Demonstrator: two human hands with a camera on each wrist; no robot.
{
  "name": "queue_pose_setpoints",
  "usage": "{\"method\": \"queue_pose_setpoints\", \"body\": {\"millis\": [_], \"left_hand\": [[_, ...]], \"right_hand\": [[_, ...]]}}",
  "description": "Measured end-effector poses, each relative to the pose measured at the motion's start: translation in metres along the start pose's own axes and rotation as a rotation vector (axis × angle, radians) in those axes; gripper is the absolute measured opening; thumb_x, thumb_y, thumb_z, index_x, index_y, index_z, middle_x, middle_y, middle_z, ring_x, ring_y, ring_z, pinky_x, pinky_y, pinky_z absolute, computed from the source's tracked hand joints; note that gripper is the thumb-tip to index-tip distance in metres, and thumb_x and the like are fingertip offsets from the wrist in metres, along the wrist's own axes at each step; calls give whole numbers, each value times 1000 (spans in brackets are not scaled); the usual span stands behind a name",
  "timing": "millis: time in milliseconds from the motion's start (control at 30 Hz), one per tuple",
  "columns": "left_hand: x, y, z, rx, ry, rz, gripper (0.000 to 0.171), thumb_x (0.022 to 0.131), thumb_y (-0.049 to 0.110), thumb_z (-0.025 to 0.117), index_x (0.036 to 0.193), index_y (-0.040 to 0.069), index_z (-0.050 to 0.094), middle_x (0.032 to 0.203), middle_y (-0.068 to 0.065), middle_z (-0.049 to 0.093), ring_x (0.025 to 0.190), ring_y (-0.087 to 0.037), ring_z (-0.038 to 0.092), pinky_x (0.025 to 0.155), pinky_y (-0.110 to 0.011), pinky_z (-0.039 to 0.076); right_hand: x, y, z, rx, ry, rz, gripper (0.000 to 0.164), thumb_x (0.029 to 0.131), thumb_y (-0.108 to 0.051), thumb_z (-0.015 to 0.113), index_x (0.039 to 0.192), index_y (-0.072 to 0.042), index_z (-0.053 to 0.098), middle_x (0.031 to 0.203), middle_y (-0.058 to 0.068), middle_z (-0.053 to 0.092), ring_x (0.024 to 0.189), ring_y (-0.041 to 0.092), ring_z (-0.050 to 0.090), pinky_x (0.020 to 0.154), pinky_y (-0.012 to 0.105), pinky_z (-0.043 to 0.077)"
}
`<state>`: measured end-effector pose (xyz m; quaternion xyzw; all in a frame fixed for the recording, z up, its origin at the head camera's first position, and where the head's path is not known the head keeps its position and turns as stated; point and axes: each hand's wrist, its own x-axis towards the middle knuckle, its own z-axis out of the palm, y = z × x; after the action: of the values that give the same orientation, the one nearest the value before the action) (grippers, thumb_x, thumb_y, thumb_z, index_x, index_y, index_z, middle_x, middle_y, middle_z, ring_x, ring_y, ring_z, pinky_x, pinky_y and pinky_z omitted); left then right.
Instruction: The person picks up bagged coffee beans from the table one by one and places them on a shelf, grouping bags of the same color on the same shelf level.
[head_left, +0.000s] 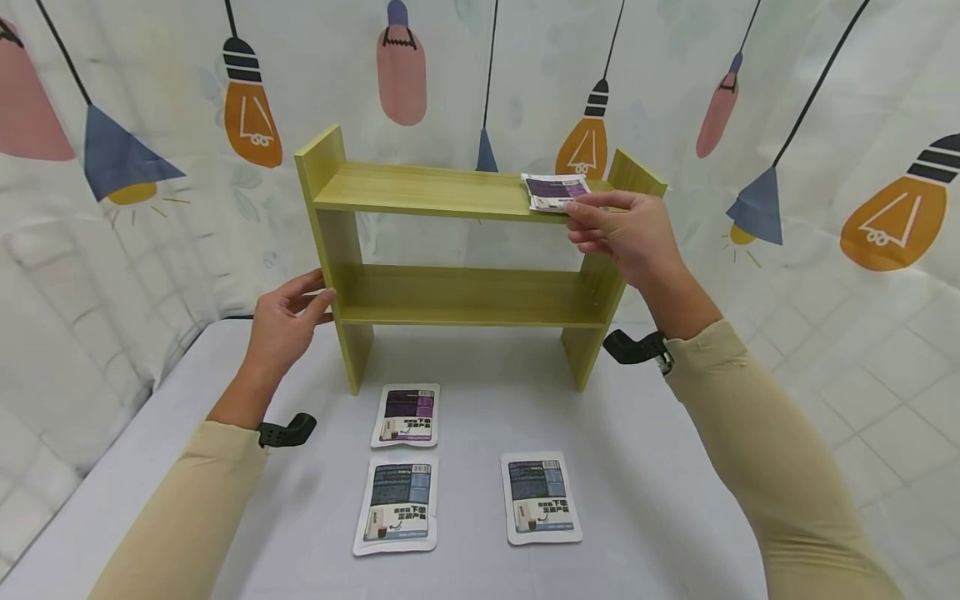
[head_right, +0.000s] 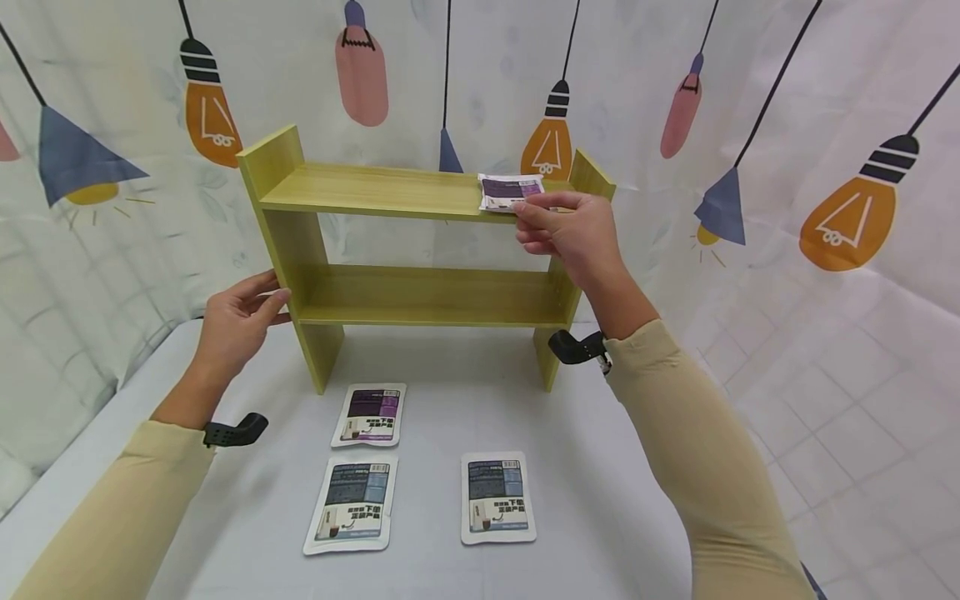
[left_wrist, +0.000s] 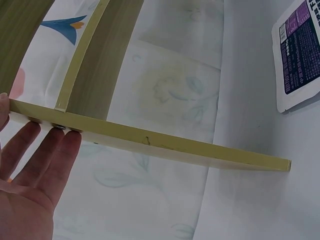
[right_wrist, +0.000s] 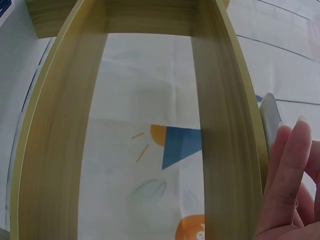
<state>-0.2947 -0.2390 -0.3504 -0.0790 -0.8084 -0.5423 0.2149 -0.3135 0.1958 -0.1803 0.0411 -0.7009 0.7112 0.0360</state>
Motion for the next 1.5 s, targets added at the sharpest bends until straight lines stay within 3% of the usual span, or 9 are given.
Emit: {"method": "queue_pose_setpoints", "body": {"millis": [367, 1267, 1500], "left_hand": [[1, -2, 0, 10, 1, -1, 52, 101, 31, 64, 151, 19, 53, 150, -10, 57, 112, 3, 62, 80, -13, 59], [2, -3, 0, 8, 1, 4, 52, 102, 30, 65, 151, 18, 53, 150, -11, 57, 110, 6, 61, 79, -11, 58], [1, -3, 0, 9, -2, 6, 53, 102, 31, 64, 151, 18, 53, 150, -11, 57, 110, 6, 61, 79, -12, 59]], "right_hand": [[3, -1, 2, -82, 18, -41, 44, 78, -27, 88, 114, -6, 77, 78, 8, 76, 64, 19, 74, 60, 25, 62], [7, 2, 8, -103, 45, -99, 31, 83, -18, 86, 108, -3, 78, 70, 7, 74, 56, 16, 71, 54, 26, 61], [5, 2, 8, -152, 62, -108, 36, 83, -22, 85, 113, -4, 77, 73, 7, 75, 58, 16, 72, 57, 27, 62]]}}
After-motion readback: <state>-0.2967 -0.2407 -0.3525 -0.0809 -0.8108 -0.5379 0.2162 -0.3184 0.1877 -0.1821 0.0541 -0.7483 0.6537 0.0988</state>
